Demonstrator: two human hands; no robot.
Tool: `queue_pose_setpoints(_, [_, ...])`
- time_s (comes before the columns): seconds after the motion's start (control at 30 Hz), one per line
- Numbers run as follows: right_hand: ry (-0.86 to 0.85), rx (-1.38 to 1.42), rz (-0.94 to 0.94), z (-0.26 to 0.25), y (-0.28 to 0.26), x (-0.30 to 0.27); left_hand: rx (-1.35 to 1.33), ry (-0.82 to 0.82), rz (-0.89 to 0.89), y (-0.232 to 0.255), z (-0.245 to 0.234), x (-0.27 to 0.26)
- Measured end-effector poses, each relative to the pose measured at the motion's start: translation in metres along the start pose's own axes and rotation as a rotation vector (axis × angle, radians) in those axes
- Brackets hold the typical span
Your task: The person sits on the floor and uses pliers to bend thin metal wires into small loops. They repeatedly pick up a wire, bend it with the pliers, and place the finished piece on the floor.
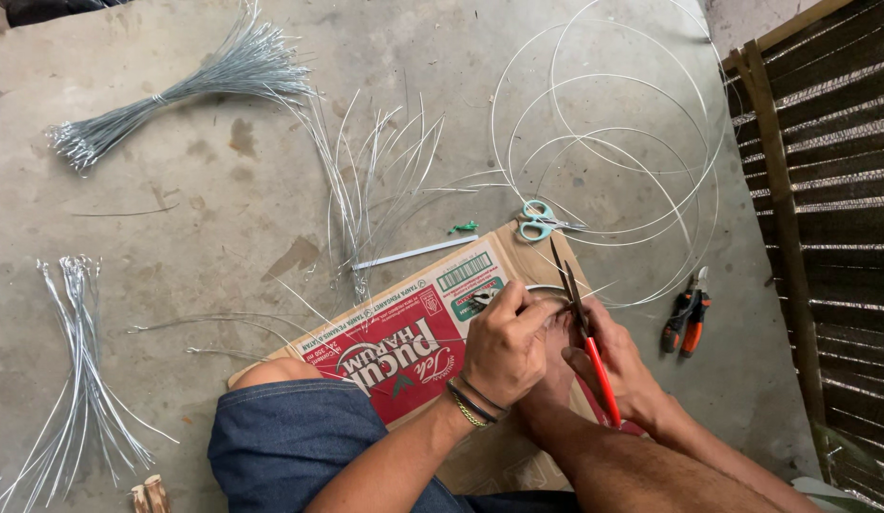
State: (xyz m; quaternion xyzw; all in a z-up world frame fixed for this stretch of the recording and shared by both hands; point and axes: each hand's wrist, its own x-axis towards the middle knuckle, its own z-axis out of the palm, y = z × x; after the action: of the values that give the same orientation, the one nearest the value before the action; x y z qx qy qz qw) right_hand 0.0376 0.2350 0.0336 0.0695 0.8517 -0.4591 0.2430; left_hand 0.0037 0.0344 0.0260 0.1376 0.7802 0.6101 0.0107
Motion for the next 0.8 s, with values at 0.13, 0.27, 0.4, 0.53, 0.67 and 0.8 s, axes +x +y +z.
queue_pose_setpoints(0.13, [0.052,0.004,-0.090,0.003,-0.003,-0.002,-0.031,-0.002,-0.012,0.000,0.001,-0.001])
queue_pose_setpoints(0.27, [0.034,-0.002,-0.131,0.001,0.000,-0.001,-0.029,-0.015,-0.037,0.001,-0.004,0.003])
queue_pose_setpoints(0.4, [-0.031,0.135,0.011,0.004,0.009,0.004,0.011,0.056,0.011,0.009,-0.019,0.012])
queue_pose_setpoints(0.53, [-0.035,0.012,-0.033,0.012,0.019,0.014,-0.015,0.200,0.023,0.030,-0.048,0.020])
queue_pose_setpoints(0.67, [-0.104,-0.305,0.178,0.017,0.025,0.013,0.055,0.283,0.115,0.062,-0.085,0.016])
queue_pose_setpoints(0.8, [-0.273,-0.464,-0.114,0.022,0.032,0.016,0.282,0.114,0.335,0.075,-0.113,0.004])
